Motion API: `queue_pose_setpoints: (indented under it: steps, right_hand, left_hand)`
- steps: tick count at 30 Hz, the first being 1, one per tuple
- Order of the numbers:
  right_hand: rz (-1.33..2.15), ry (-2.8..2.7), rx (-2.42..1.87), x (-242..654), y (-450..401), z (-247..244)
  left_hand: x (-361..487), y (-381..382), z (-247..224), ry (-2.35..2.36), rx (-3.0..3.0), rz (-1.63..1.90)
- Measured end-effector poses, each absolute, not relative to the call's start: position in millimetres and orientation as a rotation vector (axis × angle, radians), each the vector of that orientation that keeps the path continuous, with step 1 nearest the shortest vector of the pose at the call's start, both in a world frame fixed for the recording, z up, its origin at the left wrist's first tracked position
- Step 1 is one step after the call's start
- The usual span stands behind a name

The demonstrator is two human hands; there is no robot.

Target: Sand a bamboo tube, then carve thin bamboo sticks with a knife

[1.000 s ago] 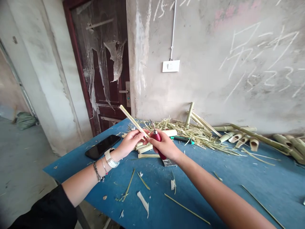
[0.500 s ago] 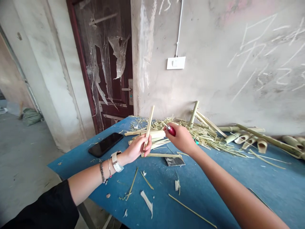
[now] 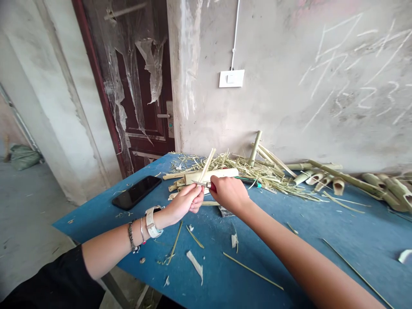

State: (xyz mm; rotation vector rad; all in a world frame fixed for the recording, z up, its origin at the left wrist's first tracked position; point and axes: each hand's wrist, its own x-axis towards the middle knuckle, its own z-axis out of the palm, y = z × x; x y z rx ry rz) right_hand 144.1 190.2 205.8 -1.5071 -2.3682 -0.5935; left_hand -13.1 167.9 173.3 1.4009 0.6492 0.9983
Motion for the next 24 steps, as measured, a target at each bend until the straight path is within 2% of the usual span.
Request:
queue_pose_setpoints:
  steps: [7,11,15,18,24]
  right_hand:
    - [-0.640,-2.345,-1.614,137,204,196]
    - [-0.544,-2.321,-1.740,139,235,203]
    - [-0.480,-2.114,-2.037,183,279,222]
    - [-0.448,-1.979,-2.143,220,297,230]
    - [-0.415,-2.031,-2.040,216,277,226]
  left_hand:
    - [-9,173,168,0.844,1.520,1.059]
    - [-6,160,173,0.922,1.427,1.065]
    - [-3,129,181,0.741,1.409,0.884]
    - [-8,122,186,0.791,1.285,0.940]
    - [-27,137,188,0.805,1.256,0.956]
